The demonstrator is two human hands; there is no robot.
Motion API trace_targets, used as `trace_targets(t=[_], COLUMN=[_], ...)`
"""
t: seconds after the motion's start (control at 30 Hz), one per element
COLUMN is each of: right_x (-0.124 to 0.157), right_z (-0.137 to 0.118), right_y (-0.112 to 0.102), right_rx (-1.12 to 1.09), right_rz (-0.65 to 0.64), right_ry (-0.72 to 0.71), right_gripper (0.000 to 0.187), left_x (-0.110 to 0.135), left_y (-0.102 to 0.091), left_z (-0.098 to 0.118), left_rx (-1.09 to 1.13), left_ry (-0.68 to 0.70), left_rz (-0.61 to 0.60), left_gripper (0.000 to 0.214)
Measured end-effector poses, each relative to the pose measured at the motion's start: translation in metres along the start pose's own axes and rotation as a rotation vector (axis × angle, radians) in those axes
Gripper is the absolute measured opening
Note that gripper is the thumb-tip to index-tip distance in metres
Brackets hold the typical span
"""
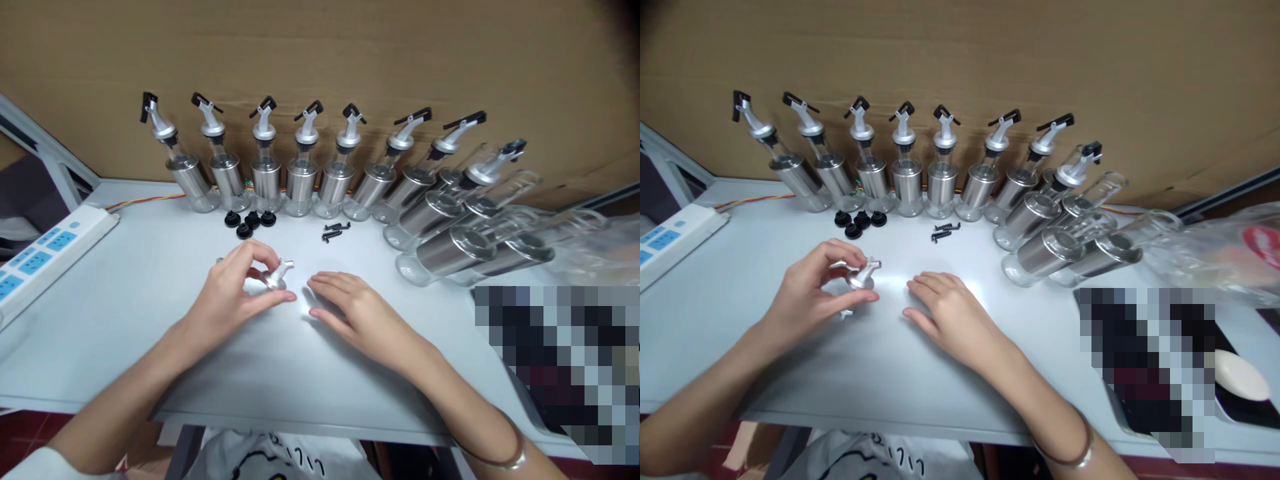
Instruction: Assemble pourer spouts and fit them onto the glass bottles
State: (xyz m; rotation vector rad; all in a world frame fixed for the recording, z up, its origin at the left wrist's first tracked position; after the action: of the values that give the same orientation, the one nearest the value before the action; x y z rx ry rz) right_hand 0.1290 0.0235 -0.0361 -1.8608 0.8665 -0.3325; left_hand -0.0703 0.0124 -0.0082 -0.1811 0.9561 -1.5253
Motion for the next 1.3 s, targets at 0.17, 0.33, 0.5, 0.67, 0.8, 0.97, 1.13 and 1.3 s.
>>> trace_targets(t=[0.17, 0.33, 0.5, 0.67, 0.8, 0.97, 1.13, 1.3], right_x=[0.0, 0.0, 0.0, 0.001, 0.001, 0.0, 0.0, 0.001], right_z=[-0.007, -0.005, -0.002, -0.004, -0.001, 0.001, -0.001, -0.001], right_y=[-0.013, -0.01, -0.005, -0.006, -0.008, -0.009, -0.009, -0.006], right_rx=[-0.293, -0.463, -0.527, -0.529, -0.555, -0.609, -0.615, -0.639], right_rz=[0.227, 0.267, 0.213, 0.227, 0.239, 0.219, 0.222, 0.254], right_ry=[0.079, 0.167, 0.205, 0.167, 0.187, 0.215, 0.203, 0.221], right_gripper=[0.02, 0.011, 0.009, 0.011, 0.012, 0.014, 0.014, 0.014], left_x=[0.014, 0.021, 0.022, 0.022, 0.024, 0.023, 0.022, 0.022], left_y=[0.027, 0.039, 0.041, 0.042, 0.046, 0.046, 0.045, 0.046], left_z=[0.01, 0.013, 0.016, 0.014, 0.012, 0.015, 0.016, 0.016], left_rx=[0.043, 0.027, 0.043, 0.08, 0.103, 0.026, -0.059, -0.118], left_ry=[0.1, 0.161, 0.186, 0.198, 0.23, 0.245, 0.34, 0.384], left_rz=[0.045, -0.059, -0.079, -0.066, -0.131, -0.171, -0.175, -0.159], left_gripper=[0.03, 0.024, 0.019, 0.023, 0.039, 0.025, 0.019, 0.02])
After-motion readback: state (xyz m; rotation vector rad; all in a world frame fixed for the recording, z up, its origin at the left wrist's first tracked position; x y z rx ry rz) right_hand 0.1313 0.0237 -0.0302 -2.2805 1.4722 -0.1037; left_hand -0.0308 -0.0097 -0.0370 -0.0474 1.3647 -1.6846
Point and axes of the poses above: each hand's wrist, its own x-axis away from the middle knuckle, its own y-axis out of the palm, z = x × y, the point moved 3 cm from there along -x, towards the middle knuckle, and after that the axes turned 1 degree about -y, right-handed, at the moved point
